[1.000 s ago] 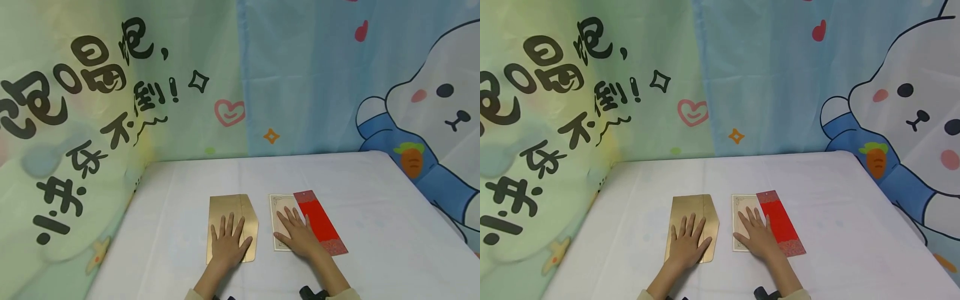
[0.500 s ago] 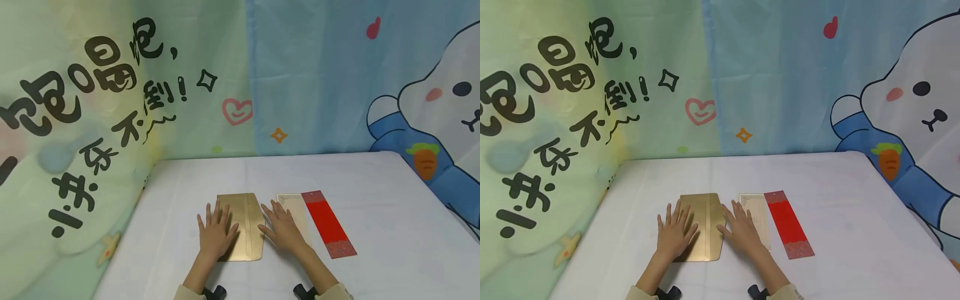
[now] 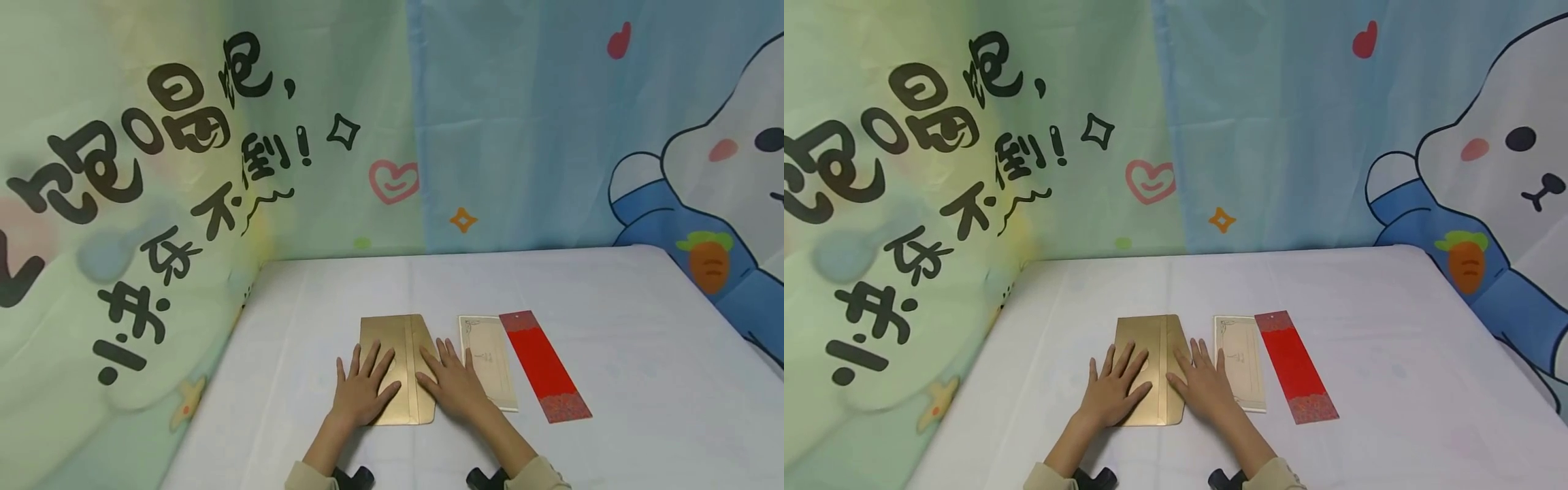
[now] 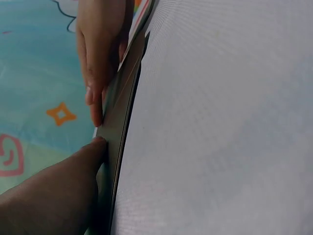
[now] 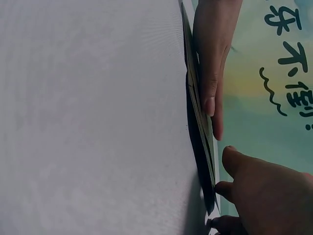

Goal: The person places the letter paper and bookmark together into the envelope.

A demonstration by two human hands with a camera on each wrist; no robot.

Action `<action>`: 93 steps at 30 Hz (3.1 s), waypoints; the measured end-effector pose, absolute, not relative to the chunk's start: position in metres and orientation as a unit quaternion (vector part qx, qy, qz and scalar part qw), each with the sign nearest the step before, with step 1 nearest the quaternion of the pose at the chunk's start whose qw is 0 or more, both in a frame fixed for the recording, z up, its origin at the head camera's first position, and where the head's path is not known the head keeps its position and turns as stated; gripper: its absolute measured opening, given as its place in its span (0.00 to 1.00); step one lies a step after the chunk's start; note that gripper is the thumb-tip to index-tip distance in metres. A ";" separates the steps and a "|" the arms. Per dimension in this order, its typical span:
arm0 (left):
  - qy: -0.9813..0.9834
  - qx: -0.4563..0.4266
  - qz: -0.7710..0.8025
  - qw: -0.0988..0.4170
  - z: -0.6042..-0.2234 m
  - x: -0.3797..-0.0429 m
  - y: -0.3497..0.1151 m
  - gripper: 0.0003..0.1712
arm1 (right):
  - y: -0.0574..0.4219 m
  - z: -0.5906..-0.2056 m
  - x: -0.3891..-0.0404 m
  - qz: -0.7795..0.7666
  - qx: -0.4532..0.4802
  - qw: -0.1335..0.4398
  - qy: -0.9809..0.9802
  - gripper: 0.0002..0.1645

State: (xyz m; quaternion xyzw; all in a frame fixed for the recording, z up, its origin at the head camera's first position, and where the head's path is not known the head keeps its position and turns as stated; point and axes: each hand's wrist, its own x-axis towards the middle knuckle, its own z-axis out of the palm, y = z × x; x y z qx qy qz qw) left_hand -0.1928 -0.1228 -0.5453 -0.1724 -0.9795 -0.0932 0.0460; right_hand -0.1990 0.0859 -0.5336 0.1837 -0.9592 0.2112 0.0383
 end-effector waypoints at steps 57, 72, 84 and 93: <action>-0.954 -0.100 -0.252 0.130 -0.546 -0.195 -0.098 0.52 | 0.090 -0.533 -0.202 0.746 0.151 -0.135 -0.634 0.40; -0.930 -0.125 -0.276 0.210 -0.543 -0.193 -0.095 0.48 | 0.096 -0.532 -0.199 0.729 0.146 -0.128 -0.656 0.41; -0.918 -0.145 -0.300 0.215 -0.538 -0.192 -0.094 0.48 | 0.110 -0.536 -0.206 0.685 0.171 -0.145 -0.693 0.47; -0.919 -0.142 -0.308 0.202 -0.537 -0.191 -0.093 0.48 | 0.111 -0.541 -0.205 0.700 0.176 -0.152 -0.675 0.48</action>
